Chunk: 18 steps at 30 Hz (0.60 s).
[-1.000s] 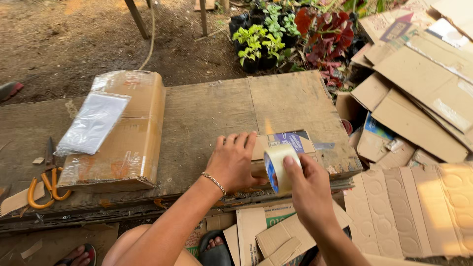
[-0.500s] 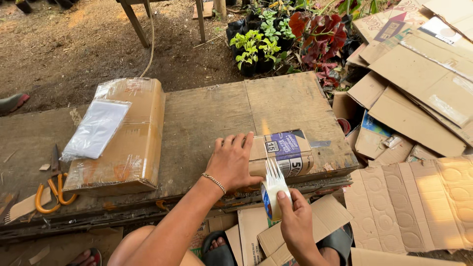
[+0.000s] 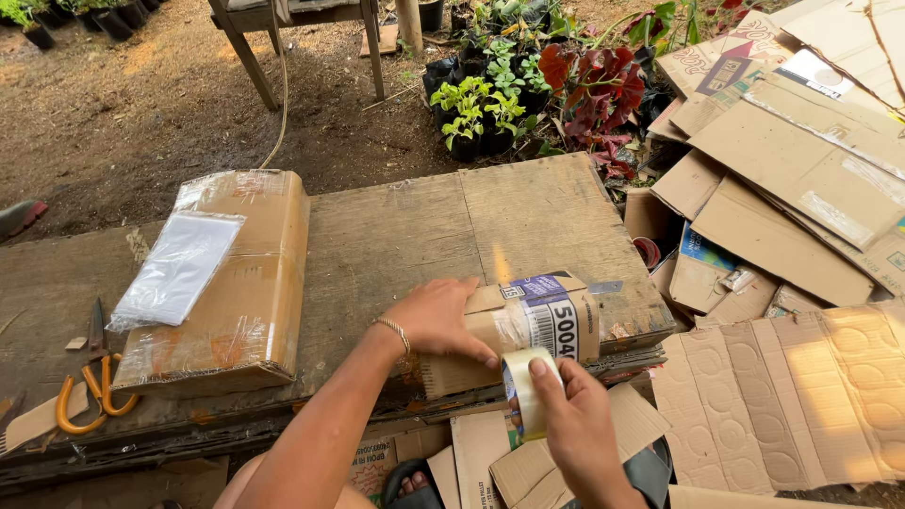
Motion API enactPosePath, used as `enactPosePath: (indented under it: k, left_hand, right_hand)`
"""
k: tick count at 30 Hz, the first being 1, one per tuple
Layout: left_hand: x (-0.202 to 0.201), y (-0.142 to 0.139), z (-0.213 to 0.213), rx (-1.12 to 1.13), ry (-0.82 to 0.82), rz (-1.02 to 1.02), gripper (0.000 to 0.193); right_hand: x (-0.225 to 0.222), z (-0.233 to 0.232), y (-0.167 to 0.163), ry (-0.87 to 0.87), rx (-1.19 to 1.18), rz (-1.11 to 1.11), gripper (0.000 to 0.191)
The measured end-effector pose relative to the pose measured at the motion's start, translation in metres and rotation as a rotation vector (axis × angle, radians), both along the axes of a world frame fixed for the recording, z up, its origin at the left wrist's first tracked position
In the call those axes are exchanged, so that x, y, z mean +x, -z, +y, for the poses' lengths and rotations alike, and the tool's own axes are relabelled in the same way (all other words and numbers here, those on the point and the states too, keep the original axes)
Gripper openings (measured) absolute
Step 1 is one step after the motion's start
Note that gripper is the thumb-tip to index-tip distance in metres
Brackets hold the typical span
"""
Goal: The person folds a flat cardboard sheet into a small rectangular box on a wooden table. They use a metal blade to crease the folds and then secure the box with clear packing tape.
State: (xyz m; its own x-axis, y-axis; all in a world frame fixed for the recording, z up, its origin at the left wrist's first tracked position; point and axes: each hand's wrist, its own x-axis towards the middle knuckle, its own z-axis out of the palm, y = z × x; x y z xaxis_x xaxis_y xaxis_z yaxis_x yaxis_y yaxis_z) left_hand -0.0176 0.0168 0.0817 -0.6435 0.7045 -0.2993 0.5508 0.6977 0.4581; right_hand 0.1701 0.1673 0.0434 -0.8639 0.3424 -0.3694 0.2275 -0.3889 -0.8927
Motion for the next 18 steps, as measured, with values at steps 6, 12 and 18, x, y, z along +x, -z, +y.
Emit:
enactPosePath:
  k: [6, 12, 18]
  left_hand:
    - [-0.044, 0.009, -0.002, 0.008, 0.013, -0.314, 0.101]
    - [-0.051, -0.003, -0.009, 0.159, -0.077, 0.163, 0.109]
    - [0.025, -0.019, -0.012, -0.053, 0.020, 0.483, 0.124]
  right_hand:
    - [-0.049, 0.009, -0.048, -0.111, 0.258, 0.007, 0.036]
    - [-0.105, 0.013, -0.071, -0.185, 0.303, -0.108, 0.047]
    - [-0.126, 0.016, -0.084, -0.295, 0.270, -0.255, 0.059]
